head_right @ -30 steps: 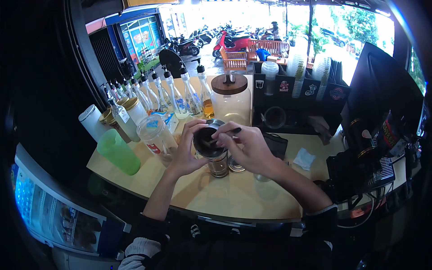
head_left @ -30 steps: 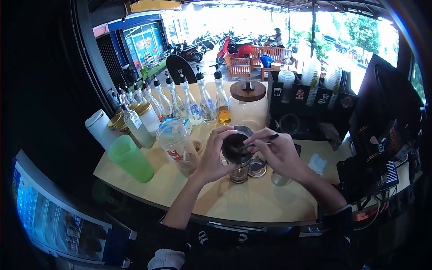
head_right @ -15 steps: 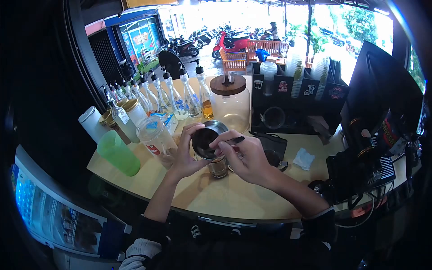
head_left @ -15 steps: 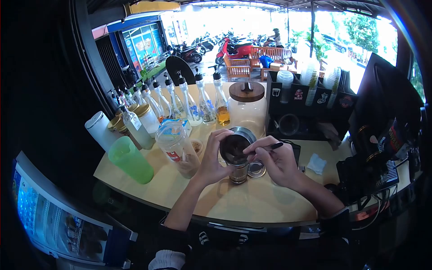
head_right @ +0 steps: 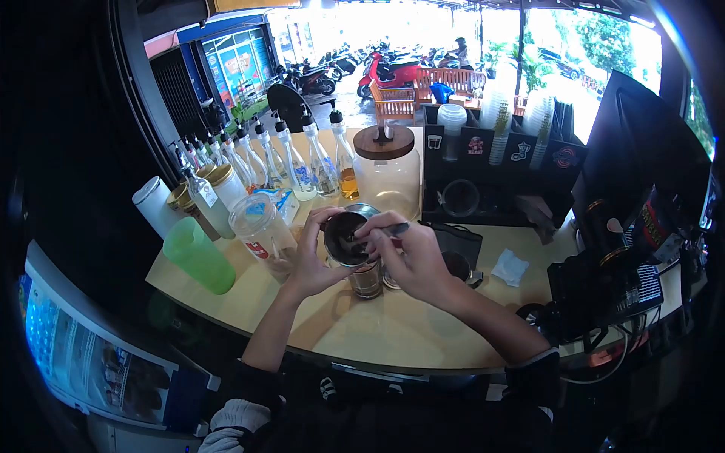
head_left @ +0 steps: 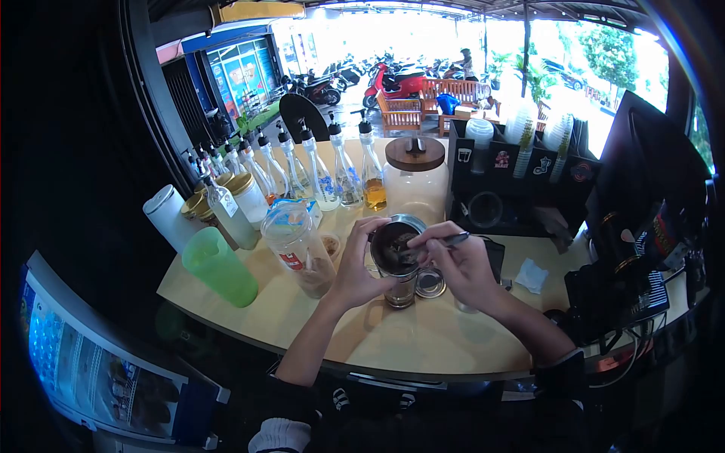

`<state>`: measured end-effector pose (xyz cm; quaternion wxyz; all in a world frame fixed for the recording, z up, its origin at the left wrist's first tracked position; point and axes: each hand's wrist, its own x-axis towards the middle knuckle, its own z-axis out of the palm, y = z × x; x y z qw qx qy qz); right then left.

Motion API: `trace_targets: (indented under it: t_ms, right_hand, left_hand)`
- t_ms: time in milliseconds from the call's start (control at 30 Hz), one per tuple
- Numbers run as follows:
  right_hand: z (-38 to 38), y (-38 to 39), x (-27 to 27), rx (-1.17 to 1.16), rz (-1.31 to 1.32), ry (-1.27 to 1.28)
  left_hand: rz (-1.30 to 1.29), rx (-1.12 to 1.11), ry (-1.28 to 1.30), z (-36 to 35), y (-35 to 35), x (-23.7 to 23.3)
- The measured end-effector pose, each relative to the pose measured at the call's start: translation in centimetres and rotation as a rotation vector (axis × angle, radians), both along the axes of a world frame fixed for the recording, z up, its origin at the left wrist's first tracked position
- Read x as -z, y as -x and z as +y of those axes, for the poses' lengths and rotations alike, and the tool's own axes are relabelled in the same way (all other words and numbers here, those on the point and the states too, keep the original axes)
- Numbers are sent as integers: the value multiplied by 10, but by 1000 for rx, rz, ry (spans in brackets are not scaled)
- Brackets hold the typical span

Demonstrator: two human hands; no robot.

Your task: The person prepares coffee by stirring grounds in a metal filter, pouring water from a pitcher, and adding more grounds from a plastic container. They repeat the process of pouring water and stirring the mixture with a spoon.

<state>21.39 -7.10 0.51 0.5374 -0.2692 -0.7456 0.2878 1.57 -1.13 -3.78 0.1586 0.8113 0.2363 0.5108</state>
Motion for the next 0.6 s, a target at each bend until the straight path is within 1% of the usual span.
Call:
trace_targets:
  t_ms: [67, 167, 300, 367, 400, 433, 500, 533, 600]
  right_hand:
    - [9, -1, 3, 42, 116, -33]
    - [9, 4, 1, 43, 175, 6]
    - [8, 2, 4, 1, 92, 64]
    - [10, -1, 4, 49, 75, 53]
    - [10, 2, 2, 32, 158, 79]
    - [10, 1, 3, 32, 159, 78]
    - [10, 0, 3, -38, 117, 180]
    - [9, -1, 2, -15, 62, 172]
    - [11, -6, -3, 11, 76, 147]
  left_hand:
    - [-6, 8, 34, 0, -1, -1]
    - [8, -11, 30, 1, -1, -1]
    - [14, -12, 25, 0, -1, -4]
    - [13, -18, 30, -1, 0, -2]
    - [18, -22, 30, 0, 0, -1]
    - [24, -25, 29, 0, 0, -1]
    - [35, -19, 11, 1, 2, -1]
    - [45, -12, -3, 1, 3, -2]
    - [61, 2, 7, -2, 5, -7]
